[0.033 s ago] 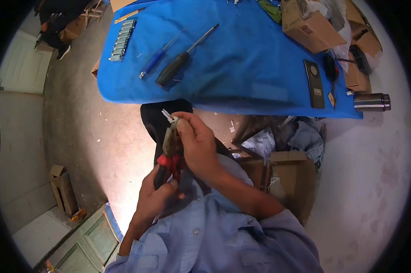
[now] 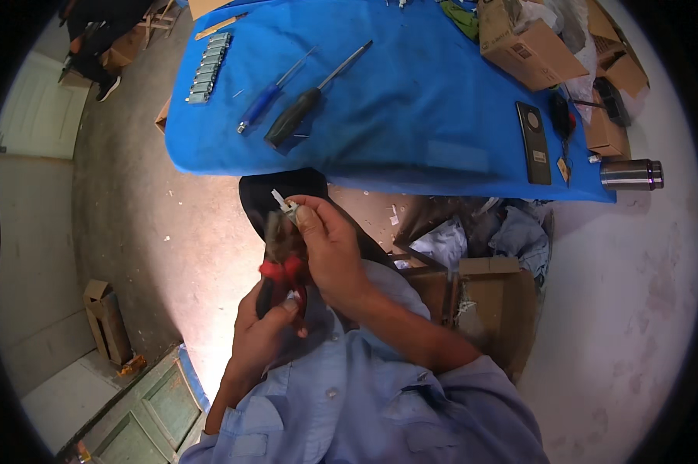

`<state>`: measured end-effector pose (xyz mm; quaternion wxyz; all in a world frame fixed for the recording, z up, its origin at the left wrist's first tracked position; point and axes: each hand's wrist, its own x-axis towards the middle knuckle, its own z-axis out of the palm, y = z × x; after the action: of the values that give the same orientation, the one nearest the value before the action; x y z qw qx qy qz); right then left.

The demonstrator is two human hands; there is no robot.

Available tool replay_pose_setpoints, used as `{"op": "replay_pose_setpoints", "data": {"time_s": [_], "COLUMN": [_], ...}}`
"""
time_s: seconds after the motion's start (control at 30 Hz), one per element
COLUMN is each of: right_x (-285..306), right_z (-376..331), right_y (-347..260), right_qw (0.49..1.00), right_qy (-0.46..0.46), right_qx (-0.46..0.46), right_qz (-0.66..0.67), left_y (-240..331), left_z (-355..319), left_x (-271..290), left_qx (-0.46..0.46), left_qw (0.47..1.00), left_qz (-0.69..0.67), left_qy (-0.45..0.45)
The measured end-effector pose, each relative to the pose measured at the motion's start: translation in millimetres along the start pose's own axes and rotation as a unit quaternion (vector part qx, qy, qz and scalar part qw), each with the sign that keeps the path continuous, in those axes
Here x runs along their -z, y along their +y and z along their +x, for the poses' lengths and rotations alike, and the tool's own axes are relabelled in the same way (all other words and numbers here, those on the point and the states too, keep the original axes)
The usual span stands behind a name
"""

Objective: The person assembles small cylindrical electronic components on a blue workbench. They use a screwdriver to tighten internal parts and pliers to adjust metal tabs on the components. The person handles the items one at a time, performing repetitive assembly steps.

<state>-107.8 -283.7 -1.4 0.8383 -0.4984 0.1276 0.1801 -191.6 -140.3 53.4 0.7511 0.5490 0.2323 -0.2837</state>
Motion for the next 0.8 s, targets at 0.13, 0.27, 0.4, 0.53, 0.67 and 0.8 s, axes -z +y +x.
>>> {"op": "replay_pose_setpoints", "data": {"time_s": [0.13,0.27,0.4,0.53,0.67,0.8], "right_x": [-4,5,38,47,36,31], "right_z": [4,14,25,28,22,17], "right_y": [-7,-19,-31,-31,-30,-32], "right_qw": [0.990,0.986,0.963,0.944,0.943,0.963], "right_qy": [-0.001,-0.008,-0.108,-0.112,-0.114,-0.105], "right_qx": [-0.091,-0.071,0.008,-0.046,-0.056,-0.045], "right_qz": [0.109,0.149,0.246,0.306,0.309,0.244], "left_y": [-6,-16,-21,-15,-16,-14], "left_z": [-4,-3,-2,2,7,12], "left_x": [14,31,26,13,8,3], "left_qx": [-0.099,-0.160,-0.173,-0.144,-0.151,-0.151], "left_qw": [0.993,0.982,0.981,0.986,0.983,0.977], "left_qz": [-0.066,-0.096,-0.059,0.044,0.106,0.147], "left_qy": [0.024,0.034,0.059,0.064,0.022,0.009]}}
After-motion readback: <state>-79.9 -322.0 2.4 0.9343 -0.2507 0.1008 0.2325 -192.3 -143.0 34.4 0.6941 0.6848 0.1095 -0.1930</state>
